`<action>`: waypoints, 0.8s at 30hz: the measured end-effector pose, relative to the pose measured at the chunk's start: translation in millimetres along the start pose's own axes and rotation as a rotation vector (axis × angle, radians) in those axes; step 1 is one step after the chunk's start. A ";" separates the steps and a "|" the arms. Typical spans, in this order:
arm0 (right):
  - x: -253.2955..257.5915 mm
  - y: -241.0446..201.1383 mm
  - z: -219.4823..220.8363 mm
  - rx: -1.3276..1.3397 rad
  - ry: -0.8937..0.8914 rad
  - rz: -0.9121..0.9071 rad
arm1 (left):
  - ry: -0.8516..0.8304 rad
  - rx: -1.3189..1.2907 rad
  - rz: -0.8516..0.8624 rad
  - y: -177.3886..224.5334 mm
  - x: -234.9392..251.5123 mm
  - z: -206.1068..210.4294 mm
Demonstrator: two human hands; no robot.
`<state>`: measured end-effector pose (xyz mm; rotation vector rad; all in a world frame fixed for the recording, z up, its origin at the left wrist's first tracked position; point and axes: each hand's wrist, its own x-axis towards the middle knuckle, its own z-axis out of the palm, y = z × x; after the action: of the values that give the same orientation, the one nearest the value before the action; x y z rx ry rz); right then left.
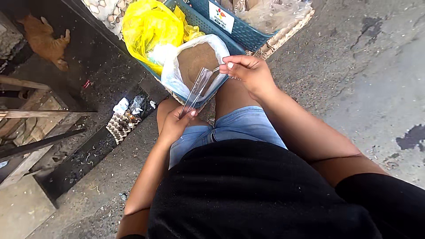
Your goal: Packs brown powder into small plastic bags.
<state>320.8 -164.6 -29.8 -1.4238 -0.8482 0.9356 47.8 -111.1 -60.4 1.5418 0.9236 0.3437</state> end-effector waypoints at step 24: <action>94.4 50.4 48.2 -0.589 -0.062 -0.108 | 0.439 0.623 0.360 19.6 124.8 -38.3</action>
<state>315.1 -62.1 -86.6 -1.8281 -1.3049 0.6743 107.8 6.1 -70.0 2.2728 1.1565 0.7207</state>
